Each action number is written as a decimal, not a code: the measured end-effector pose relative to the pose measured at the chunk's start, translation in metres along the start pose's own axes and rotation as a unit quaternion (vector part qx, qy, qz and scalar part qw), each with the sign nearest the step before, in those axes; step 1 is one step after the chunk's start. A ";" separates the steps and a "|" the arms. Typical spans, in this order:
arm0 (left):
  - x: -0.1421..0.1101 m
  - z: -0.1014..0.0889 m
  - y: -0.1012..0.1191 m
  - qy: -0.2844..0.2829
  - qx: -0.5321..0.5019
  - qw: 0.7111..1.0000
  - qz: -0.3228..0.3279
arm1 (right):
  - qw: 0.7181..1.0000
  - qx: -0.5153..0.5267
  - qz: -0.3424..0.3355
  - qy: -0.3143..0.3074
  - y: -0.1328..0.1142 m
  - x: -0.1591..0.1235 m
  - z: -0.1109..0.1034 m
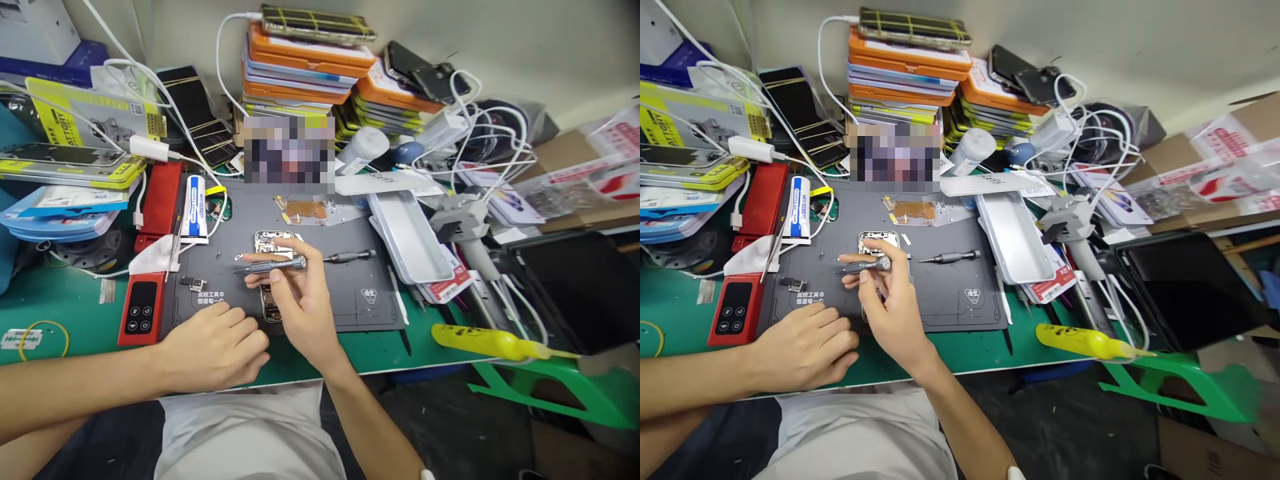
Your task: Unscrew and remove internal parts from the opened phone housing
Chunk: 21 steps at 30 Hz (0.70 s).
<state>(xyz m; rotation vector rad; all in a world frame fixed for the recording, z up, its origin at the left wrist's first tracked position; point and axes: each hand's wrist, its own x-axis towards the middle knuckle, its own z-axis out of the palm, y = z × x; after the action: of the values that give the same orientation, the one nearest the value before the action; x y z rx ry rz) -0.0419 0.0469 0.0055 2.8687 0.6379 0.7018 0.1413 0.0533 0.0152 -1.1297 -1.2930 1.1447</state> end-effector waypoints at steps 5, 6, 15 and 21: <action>0.004 -0.010 -0.002 -0.004 -0.139 0.984 -0.109 | 0.995 0.011 -0.010 0.099 -0.003 -0.007 -0.009; 0.004 -0.011 -0.002 -0.008 -0.177 0.975 -0.135 | 0.992 0.012 -0.016 0.125 -0.002 -0.010 -0.012; 0.000 -0.012 0.003 -0.027 -0.400 0.872 -0.282 | 0.977 0.025 -0.113 0.181 0.012 -0.041 -0.019; 0.003 -0.014 0.000 -0.026 -0.434 0.847 -0.306 | 0.974 -0.005 -0.141 0.175 0.012 -0.042 -0.015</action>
<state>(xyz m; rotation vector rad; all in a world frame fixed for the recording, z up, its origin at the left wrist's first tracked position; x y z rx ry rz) -0.0459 0.0488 0.0193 1.7088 0.8721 0.5811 0.1578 0.0130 -0.0005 -1.0581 -1.1384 0.6950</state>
